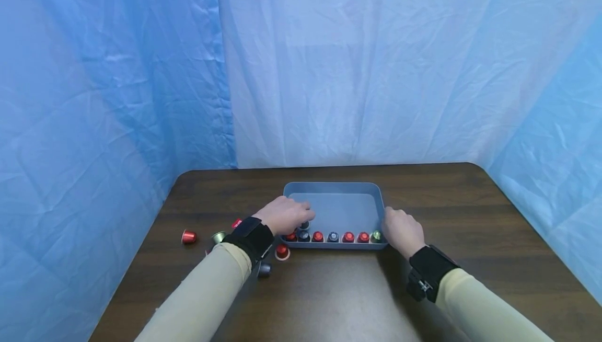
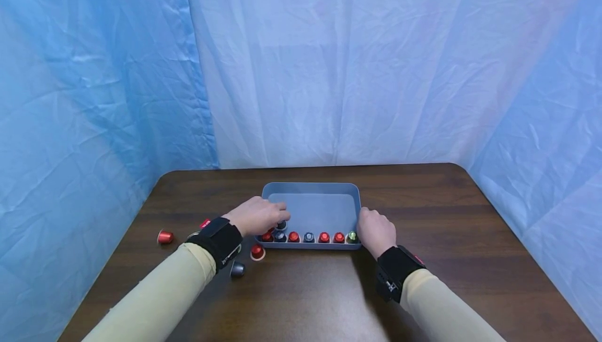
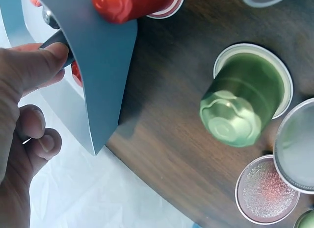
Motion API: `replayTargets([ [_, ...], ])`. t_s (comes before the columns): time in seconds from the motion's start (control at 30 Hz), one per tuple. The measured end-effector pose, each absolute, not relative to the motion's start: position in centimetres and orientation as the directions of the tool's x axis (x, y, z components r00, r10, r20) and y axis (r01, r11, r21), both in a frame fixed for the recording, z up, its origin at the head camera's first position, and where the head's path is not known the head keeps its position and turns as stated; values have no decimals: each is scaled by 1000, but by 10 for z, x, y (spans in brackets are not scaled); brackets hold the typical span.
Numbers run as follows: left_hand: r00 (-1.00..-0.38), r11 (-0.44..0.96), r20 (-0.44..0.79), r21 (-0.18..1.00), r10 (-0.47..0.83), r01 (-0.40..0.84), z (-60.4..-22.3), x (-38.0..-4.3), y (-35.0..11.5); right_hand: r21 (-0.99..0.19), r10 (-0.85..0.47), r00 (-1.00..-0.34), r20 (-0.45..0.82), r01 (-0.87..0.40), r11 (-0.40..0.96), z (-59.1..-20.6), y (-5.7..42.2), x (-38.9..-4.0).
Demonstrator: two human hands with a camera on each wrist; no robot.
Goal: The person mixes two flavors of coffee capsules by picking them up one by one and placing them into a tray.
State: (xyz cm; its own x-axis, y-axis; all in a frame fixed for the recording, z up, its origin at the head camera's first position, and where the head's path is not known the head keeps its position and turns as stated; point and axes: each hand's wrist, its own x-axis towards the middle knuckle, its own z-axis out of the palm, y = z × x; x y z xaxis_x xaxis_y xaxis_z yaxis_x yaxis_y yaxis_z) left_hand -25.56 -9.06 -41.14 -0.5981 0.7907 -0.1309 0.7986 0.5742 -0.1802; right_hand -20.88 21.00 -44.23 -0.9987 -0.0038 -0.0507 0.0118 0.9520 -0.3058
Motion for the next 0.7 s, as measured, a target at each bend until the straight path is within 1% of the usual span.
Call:
replayTargets([
  [0.3,-594,569,-158,-177,788,803,-417,-254,-91,-312,2,-998,-59,20,950,-443,210,-208],
  [0.5,-613,592,-187,-157,768,790,-418,-252,-91,-308,-3,-998,-57,15,951,-444,210,-209],
  [0.7,-627,605,-185,-166,757,779,-413,-247,-93,-306,-1,-998,-63,18,952,-444,211,-209],
])
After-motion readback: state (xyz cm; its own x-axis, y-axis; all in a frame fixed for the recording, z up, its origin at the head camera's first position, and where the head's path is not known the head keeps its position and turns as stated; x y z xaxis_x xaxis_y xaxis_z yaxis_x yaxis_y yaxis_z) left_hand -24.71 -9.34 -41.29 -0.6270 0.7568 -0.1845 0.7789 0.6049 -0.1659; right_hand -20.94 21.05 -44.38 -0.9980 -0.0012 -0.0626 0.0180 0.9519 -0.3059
